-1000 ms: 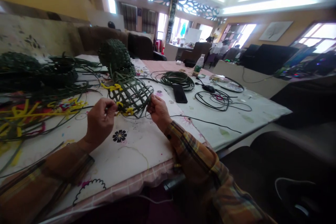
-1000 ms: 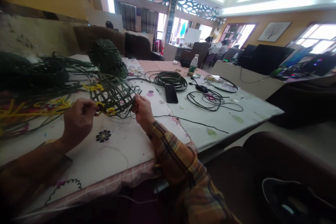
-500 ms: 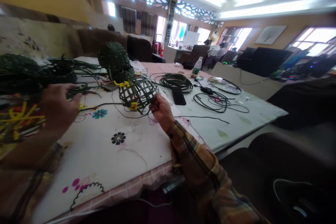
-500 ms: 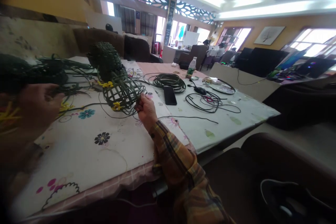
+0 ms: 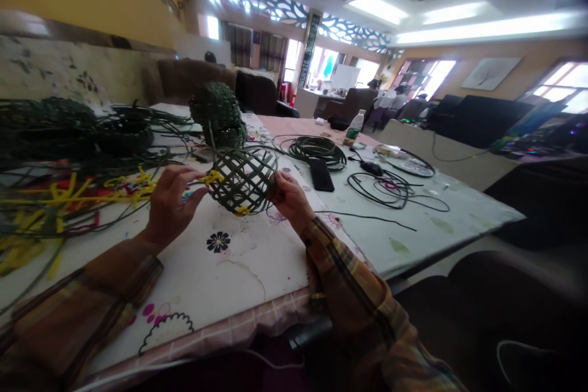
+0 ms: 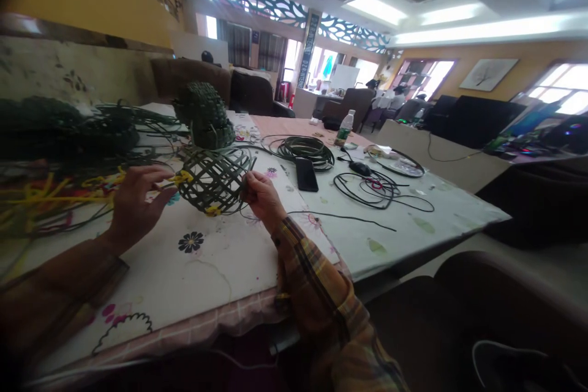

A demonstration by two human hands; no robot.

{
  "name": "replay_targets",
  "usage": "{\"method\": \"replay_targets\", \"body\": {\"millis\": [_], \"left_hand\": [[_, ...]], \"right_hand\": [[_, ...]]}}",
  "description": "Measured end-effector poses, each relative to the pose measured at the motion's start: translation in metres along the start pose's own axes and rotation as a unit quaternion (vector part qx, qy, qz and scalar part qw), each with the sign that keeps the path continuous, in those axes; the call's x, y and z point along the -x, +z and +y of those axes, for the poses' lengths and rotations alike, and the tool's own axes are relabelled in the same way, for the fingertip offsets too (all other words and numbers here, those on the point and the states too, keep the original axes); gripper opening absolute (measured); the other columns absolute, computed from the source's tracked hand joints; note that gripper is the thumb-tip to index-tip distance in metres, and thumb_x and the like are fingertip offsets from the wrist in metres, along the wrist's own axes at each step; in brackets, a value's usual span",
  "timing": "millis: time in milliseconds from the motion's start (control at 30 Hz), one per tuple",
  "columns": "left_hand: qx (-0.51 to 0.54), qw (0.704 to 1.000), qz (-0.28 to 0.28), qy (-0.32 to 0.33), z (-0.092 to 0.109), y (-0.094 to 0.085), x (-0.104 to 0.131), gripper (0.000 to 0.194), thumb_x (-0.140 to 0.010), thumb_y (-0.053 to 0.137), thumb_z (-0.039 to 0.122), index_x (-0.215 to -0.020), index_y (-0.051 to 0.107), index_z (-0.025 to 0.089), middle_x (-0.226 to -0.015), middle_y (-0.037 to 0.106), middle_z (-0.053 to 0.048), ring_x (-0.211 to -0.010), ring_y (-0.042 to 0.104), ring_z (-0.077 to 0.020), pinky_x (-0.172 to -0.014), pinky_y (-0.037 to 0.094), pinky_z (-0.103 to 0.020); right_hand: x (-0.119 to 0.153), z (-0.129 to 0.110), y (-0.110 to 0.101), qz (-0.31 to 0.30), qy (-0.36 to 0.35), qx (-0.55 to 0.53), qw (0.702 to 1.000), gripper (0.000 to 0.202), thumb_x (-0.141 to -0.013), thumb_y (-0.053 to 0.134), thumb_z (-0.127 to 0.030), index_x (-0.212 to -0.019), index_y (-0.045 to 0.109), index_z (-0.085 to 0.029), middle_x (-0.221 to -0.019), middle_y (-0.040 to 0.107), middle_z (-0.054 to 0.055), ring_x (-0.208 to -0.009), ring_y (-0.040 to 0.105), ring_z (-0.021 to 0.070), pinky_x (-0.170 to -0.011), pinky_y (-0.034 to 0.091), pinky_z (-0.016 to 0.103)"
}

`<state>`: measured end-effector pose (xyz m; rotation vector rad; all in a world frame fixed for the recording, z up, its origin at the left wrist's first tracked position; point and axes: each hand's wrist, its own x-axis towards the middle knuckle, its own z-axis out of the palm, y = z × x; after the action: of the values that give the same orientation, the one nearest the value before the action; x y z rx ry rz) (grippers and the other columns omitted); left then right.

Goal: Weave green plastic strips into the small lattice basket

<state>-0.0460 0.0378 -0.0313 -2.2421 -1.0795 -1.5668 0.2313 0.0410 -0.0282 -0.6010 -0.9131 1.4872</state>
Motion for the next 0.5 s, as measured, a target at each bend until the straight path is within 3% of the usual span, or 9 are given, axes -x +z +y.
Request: {"method": "replay_targets", "body": {"millis": [67, 267, 500], "left_hand": [[0.002, 1.000, -0.027, 0.005, 0.002, 0.002, 0.002, 0.022, -0.099, 0.068, 0.041, -0.110, 0.069, 0.021, -0.110, 0.069, -0.010, -0.106, 0.065, -0.0283, -0.081, 0.057, -0.040], [0.008, 0.998, -0.046, -0.051, 0.006, 0.004, 0.001, 0.017, -0.100, 0.056, 0.036, -0.091, 0.062, 0.023, -0.086, 0.066, -0.006, -0.083, 0.062, -0.0245, -0.079, 0.050, -0.039], [0.049, 0.995, -0.045, -0.075, 0.019, 0.000, -0.003, 0.015, -0.097, 0.056, 0.033, -0.086, 0.061, 0.023, -0.084, 0.065, -0.005, -0.083, 0.060, -0.0245, -0.078, 0.048, -0.039]], "right_hand": [[0.000, 0.001, -0.001, -0.013, 0.001, 0.008, 1.000, 0.041, -0.088, 0.080, -0.035, -0.066, 0.050, -0.020, -0.051, 0.027, -0.012, -0.044, 0.016, 0.0040, -0.039, 0.023, 0.015], [-0.003, 0.004, -0.005, -0.009, 0.011, 0.028, 1.000, 0.045, -0.087, 0.081, -0.037, -0.063, 0.047, -0.019, -0.052, 0.027, -0.011, -0.045, 0.017, 0.0041, -0.040, 0.022, 0.014], [-0.005, 0.002, -0.010, 0.024, 0.004, 0.028, 0.999, 0.041, -0.086, 0.080, -0.035, -0.064, 0.050, -0.019, -0.052, 0.027, -0.011, -0.045, 0.016, 0.0046, -0.039, 0.021, 0.015]]}}
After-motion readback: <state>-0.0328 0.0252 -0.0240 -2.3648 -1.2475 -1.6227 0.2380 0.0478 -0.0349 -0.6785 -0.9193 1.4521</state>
